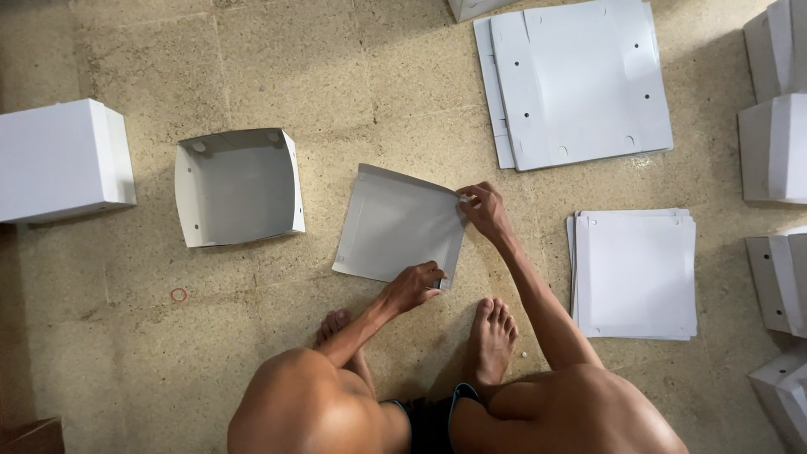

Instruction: The person folds white cardboard blanks to assemble boxes by hand. The person picks up flat cardboard sheets from a stack, folds the sides, and tucks in the tabs to form box bottoms and lids on the floor.

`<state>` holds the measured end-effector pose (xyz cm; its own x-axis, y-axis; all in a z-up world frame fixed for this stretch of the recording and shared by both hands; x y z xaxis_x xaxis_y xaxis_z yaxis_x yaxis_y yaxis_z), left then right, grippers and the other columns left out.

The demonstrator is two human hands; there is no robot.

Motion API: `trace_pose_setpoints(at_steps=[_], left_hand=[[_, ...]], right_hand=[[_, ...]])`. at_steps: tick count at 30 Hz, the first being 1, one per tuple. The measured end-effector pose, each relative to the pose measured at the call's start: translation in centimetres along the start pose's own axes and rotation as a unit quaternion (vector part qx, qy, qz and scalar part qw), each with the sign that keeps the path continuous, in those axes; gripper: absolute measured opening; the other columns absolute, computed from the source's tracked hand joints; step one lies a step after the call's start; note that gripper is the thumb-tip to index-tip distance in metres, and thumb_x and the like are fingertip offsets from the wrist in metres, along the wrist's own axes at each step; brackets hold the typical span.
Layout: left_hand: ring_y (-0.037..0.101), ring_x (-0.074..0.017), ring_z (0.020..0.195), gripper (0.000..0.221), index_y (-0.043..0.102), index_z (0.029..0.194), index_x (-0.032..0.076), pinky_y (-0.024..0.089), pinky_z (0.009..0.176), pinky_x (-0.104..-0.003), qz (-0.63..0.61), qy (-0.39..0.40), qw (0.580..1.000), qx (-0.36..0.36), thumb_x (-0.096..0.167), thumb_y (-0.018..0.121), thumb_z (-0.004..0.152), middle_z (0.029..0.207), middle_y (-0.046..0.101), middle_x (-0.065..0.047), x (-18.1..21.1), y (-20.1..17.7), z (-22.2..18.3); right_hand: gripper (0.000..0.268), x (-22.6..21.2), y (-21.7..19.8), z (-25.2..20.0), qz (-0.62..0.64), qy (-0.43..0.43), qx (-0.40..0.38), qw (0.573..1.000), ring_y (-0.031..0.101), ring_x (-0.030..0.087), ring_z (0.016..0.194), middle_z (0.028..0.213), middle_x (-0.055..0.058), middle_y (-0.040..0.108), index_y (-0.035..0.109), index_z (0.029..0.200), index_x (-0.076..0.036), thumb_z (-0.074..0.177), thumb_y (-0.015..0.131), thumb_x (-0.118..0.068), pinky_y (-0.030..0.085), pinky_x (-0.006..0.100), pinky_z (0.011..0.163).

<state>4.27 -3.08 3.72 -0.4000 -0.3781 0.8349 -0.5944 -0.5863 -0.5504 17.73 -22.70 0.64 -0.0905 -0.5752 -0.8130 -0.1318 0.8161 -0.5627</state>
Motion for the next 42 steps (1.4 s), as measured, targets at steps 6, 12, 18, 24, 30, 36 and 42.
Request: trace_pose_setpoints(at_steps=[6, 12, 18, 24, 30, 36, 42], left_hand=[[0.067, -0.0383, 0.079, 0.037, 0.06, 0.108, 0.009, 0.055, 0.068, -0.048, -0.015, -0.027, 0.999, 0.013, 0.008, 0.078, 0.075, 0.085, 0.061, -0.013, -0.5, 1.7, -0.1], [0.068, -0.033, 0.076, 0.036, 0.062, 0.106, 0.012, 0.056, 0.067, -0.045, -0.02, -0.043, 0.998, 0.033, 0.011, 0.079, 0.075, 0.083, 0.063, -0.01, -2.6, 3.6, -0.5], [0.069, -0.0336, 0.08, 0.036, 0.063, 0.108, 0.012, 0.056, 0.071, -0.045, -0.047, -0.049, 0.997, 0.034, 0.012, 0.079, 0.076, 0.087, 0.065, -0.011, -2.0, 2.6, -0.3], [0.07, -0.031, 0.082, 0.036, 0.065, 0.108, 0.011, 0.057, 0.071, -0.042, -0.083, -0.067, 0.993, 0.046, 0.011, 0.08, 0.075, 0.088, 0.067, -0.01, -2.6, 2.9, -0.5], [0.07, -0.0342, 0.085, 0.036, 0.064, 0.11, 0.013, 0.058, 0.076, -0.043, -0.082, -0.077, 0.99, 0.08, 0.014, 0.08, 0.078, 0.09, 0.068, -0.011, -3.6, 3.5, -0.2], [0.071, -0.0304, 0.084, 0.04, 0.066, 0.107, 0.013, 0.058, 0.077, -0.04, -0.095, -0.077, 0.985, 0.125, 0.004, 0.082, 0.071, 0.087, 0.07, -0.008, -1.5, 0.7, 0.3], [0.071, -0.0203, 0.075, 0.032, 0.069, 0.103, 0.01, 0.059, 0.07, -0.03, -0.158, -0.096, 0.964, 0.192, 0.012, 0.084, 0.075, 0.082, 0.071, -0.008, -0.4, -1.5, 0.2]], right_hand=[[0.03, 1.3, 1.1, 0.1, -0.03, -0.029, -0.007, 0.999, 0.069, 0.034, 0.09, 0.104, 0.015, 0.065, 0.074, 0.113, -0.015, 0.083, 0.069, -0.015, 0.059, 0.044, 0.077], [0.037, -1.7, 0.0, -2.3, -0.045, -0.039, 0.006, 0.998, 0.067, 0.039, 0.098, 0.116, 0.019, 0.057, 0.069, 0.126, -0.016, 0.09, 0.064, -0.013, 0.056, 0.049, 0.086], [0.05, -1.0, 0.8, -2.2, -0.052, 0.006, -0.006, 0.999, 0.066, 0.035, 0.099, 0.12, 0.015, 0.053, 0.063, 0.134, -0.02, 0.085, 0.069, -0.017, 0.056, 0.045, 0.085], [0.065, -3.7, -1.5, -6.1, 0.031, 0.081, 0.015, 0.996, 0.063, 0.048, 0.1, 0.117, 0.026, 0.046, 0.045, 0.143, -0.007, 0.085, 0.072, -0.016, 0.057, 0.052, 0.083], [0.029, 1.4, 2.3, -14.2, 0.037, 0.161, -0.082, 0.983, 0.075, 0.026, 0.077, 0.082, 0.012, 0.075, 0.068, 0.106, -0.011, 0.082, 0.072, -0.026, 0.058, 0.036, 0.069], [0.034, -0.6, 2.1, -15.0, 0.146, 0.195, -0.043, 0.969, 0.073, 0.019, 0.075, 0.085, 0.006, 0.075, 0.069, 0.114, -0.016, 0.081, 0.072, -0.024, 0.055, 0.033, 0.074], [0.04, -4.6, 1.6, -13.8, 0.293, 0.182, -0.043, 0.937, 0.066, 0.016, 0.073, 0.085, 0.01, 0.067, 0.059, 0.118, -0.003, 0.081, 0.073, -0.009, 0.055, 0.025, 0.067]])
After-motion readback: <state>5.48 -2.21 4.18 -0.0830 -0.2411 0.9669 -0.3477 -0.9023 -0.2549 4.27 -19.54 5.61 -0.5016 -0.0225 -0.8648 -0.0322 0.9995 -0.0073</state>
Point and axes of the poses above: each hand's wrist, its own z-axis towards the middle knuckle, its own y-axis out of the palm, x = y × z, the point moved 4 cm from there along z, towards the middle knuckle
